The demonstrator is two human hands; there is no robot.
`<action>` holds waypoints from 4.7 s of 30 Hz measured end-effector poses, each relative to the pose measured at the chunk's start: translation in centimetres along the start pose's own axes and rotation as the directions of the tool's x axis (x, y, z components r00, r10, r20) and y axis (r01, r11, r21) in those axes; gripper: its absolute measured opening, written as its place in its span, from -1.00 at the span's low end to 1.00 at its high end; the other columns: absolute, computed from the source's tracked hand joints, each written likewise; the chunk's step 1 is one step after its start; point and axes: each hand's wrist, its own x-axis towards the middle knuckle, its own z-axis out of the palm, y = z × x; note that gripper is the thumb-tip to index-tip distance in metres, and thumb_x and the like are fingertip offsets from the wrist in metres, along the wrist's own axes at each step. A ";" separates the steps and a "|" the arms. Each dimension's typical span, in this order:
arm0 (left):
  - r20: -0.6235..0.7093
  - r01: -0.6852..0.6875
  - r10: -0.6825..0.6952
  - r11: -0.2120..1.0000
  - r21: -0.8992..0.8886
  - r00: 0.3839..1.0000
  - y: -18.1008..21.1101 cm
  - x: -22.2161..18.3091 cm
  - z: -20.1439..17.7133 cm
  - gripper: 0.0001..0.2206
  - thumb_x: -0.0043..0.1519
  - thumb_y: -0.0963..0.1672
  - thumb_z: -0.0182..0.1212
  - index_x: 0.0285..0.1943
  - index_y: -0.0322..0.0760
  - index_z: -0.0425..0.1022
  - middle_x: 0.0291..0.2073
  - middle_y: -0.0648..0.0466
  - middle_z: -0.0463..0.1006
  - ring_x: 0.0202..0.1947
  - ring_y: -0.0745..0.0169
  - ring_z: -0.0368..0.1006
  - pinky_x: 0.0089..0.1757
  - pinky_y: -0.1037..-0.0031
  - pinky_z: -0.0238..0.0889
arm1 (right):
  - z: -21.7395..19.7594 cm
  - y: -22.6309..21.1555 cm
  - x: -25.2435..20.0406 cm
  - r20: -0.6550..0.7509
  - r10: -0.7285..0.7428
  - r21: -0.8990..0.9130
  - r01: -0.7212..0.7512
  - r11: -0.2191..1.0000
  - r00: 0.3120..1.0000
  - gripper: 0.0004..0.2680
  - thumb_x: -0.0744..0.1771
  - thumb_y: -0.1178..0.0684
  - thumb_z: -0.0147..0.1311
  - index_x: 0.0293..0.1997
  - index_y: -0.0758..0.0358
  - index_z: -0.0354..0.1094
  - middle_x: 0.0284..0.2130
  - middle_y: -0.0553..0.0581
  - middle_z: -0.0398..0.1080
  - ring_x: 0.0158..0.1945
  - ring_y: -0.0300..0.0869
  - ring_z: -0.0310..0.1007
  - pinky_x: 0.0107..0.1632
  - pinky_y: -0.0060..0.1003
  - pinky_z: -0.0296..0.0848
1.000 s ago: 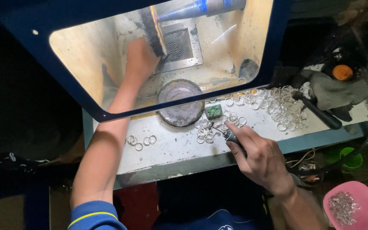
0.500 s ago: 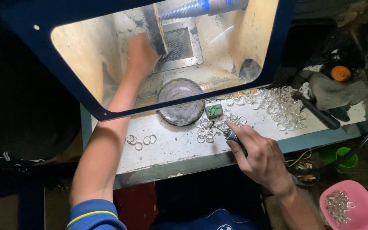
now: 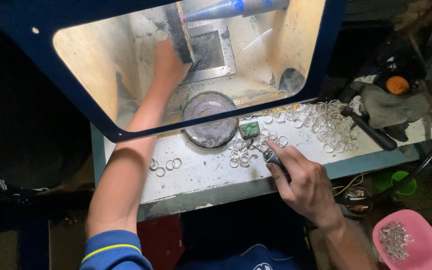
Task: Using a handheld rotary tool to polish and finish small metal rings at a jewelry workbench.
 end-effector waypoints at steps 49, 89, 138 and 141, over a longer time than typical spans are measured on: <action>0.185 0.420 -0.444 0.894 0.154 0.877 0.0 -0.5 2.0 -0.80 0.15 -0.38 0.01 -0.36 -0.26 0.30 -0.50 0.08 0.32 -0.53 0.26 0.18 -0.55 0.47 0.08 | 3.3 -1.5 3.8 -0.065 0.026 -0.323 -0.045 0.945 0.998 -0.48 0.27 -0.02 0.35 0.39 0.23 0.27 -0.37 0.23 0.59 -0.62 -0.09 0.43 -0.55 -0.15 0.38; 0.293 0.091 -0.117 0.991 0.101 0.949 12.5 -19.0 -5.2 -0.43 -0.04 -0.35 0.18 0.26 -0.44 0.44 0.21 -0.08 0.46 0.32 -0.19 0.26 0.18 0.14 0.27 | 3.8 -8.0 11.2 0.205 0.383 0.102 -0.409 0.907 0.901 -0.79 0.25 0.05 0.32 -0.08 0.26 0.54 -0.39 0.21 0.51 -0.27 0.01 0.54 -0.09 -0.11 0.48; 0.173 -0.022 0.022 1.000 0.000 0.985 11.6 -19.6 -4.2 -0.73 -0.09 -0.41 0.07 -0.52 -0.29 0.60 0.00 0.17 0.68 0.32 -0.17 0.33 0.22 -0.54 -0.38 | 0.9 -5.7 2.4 0.020 0.389 -0.320 -0.363 0.875 0.921 -0.62 0.43 -0.15 -0.15 0.33 0.24 0.36 -0.17 0.30 0.39 -0.32 0.42 0.56 -0.28 0.26 0.57; 0.160 -0.043 0.041 0.999 0.013 0.986 11.6 -19.4 -4.3 -0.74 -0.07 -0.41 0.06 -0.51 -0.31 0.60 -0.01 0.18 0.68 0.30 -0.14 0.36 0.26 -0.47 -0.39 | 1.0 -5.7 2.2 0.004 0.357 -0.319 -0.337 0.886 0.934 -0.62 0.43 -0.15 -0.13 0.31 0.26 0.38 -0.18 0.30 0.39 -0.33 0.44 0.55 -0.30 0.26 0.56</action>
